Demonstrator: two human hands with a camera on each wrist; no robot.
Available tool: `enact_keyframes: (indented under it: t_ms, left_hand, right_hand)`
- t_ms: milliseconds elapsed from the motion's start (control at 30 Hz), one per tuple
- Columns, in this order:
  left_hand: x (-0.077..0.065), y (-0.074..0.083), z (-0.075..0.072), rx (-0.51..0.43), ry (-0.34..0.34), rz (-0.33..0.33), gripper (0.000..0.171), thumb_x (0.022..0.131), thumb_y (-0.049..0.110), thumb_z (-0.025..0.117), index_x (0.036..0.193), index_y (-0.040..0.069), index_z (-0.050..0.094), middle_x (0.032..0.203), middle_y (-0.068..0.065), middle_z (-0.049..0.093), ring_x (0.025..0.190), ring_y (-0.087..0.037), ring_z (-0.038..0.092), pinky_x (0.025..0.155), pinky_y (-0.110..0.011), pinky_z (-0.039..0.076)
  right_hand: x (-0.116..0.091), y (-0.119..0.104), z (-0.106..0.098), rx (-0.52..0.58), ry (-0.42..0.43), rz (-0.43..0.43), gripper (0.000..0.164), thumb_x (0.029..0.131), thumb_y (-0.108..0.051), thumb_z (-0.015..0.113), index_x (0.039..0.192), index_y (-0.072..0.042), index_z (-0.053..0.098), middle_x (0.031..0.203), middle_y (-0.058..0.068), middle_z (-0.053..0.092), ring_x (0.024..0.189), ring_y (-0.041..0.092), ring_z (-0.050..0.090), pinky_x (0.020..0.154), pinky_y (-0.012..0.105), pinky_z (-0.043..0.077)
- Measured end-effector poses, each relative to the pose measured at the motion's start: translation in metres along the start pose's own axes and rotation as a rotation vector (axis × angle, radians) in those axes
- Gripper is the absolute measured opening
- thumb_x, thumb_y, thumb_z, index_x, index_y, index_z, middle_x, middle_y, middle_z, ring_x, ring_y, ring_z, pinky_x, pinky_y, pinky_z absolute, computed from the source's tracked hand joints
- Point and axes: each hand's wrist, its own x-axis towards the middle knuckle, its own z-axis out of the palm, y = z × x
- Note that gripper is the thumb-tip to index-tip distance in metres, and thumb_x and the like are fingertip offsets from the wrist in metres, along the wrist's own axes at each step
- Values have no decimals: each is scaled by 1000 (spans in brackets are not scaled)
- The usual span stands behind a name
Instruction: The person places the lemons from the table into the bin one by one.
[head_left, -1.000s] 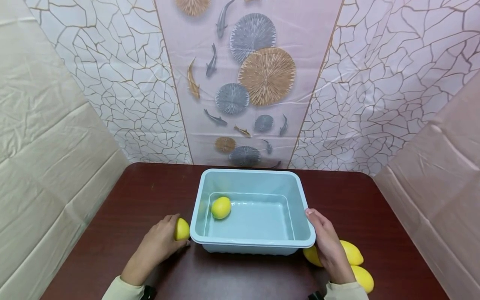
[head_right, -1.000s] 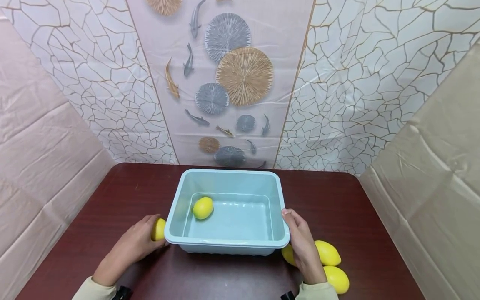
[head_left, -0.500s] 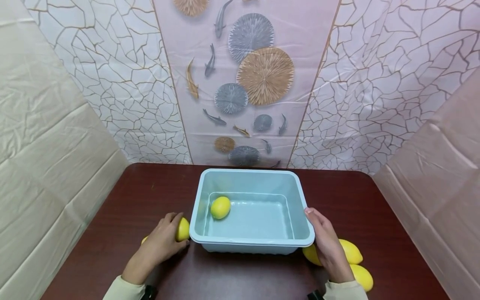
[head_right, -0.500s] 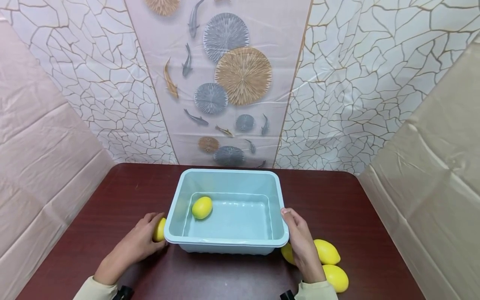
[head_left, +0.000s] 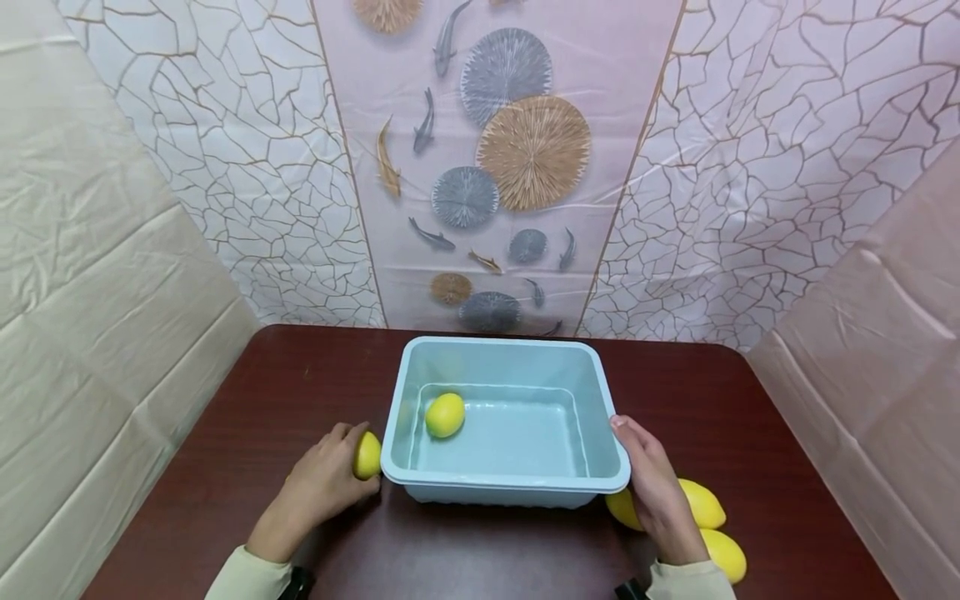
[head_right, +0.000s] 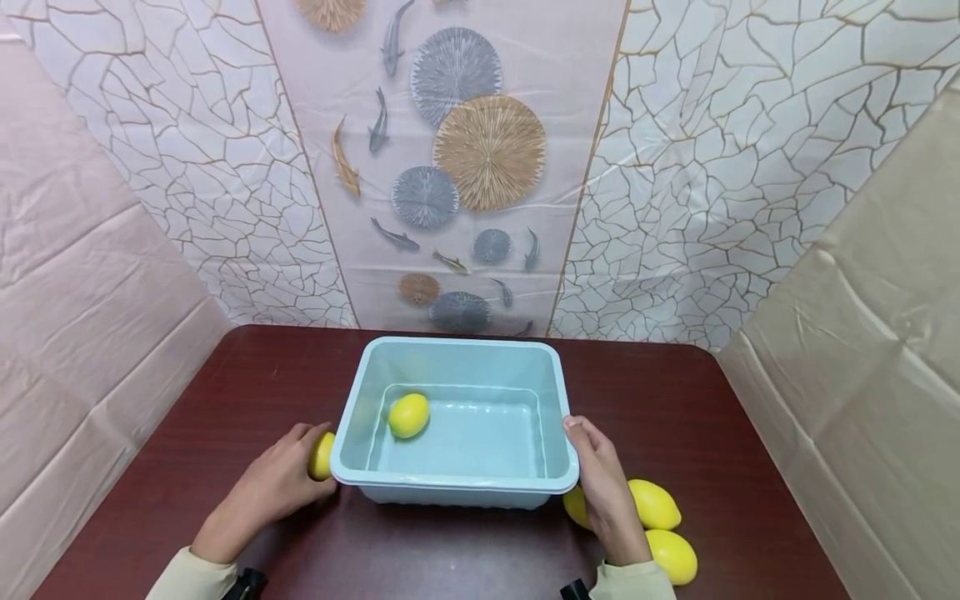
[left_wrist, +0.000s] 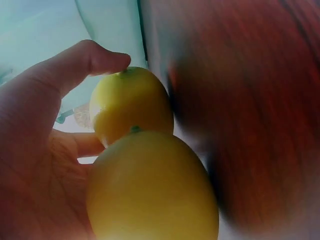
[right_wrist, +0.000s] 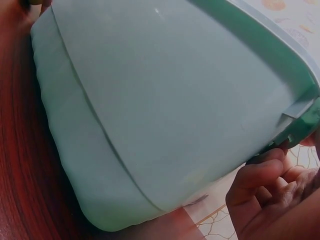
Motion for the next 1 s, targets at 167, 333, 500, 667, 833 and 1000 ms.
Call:
enact_keyframes:
  t_ms: [167,333,500,667,833,1000]
  left_hand:
    - [0,-1,4,-47,20,-14,81,72,26,89,141,-5,59,126,-25,61,94,-33,64,76,-47,56]
    - [-2,2,-1,-93,81,-2,81,72,25,88,142,-5,58,126,-25,59,93,-33,62,74,-45,56]
    - [-1,7,-9,-109,150,40,80,73,25,87,141,-3,59,124,-23,58,95,-33,60,75,-43,55]
    - [-3,11,-15,-143,193,78,80,74,25,89,143,-1,60,125,-21,59,97,-31,61,78,-42,56]
    - [-6,14,-22,-172,219,112,80,75,25,89,144,0,59,128,-19,59,104,-32,62,84,-46,58]
    - [-5,16,-32,-183,243,119,79,76,24,90,144,-1,57,133,-18,60,111,-33,62,92,-51,58]
  right_hand:
    - [0,1,1,-13,-2,18,54,113,-47,44,145,-4,51,109,2,67,95,16,64,82,26,56]
    - [0,0,1,-15,-3,16,55,113,-46,44,146,-3,50,112,3,67,95,15,65,82,26,57]
    - [1,-2,0,-2,-1,13,56,113,-46,44,146,-2,50,109,2,69,93,13,65,81,26,56]
    - [0,-2,0,-8,-1,17,57,113,-46,44,149,-2,49,111,2,70,93,13,66,80,26,56]
    - [0,-2,1,-5,2,16,54,114,-44,43,145,-1,50,109,3,70,91,13,66,79,26,56]
    - [0,-3,0,-14,2,16,56,114,-45,43,148,-1,49,112,3,70,93,12,66,81,25,56]
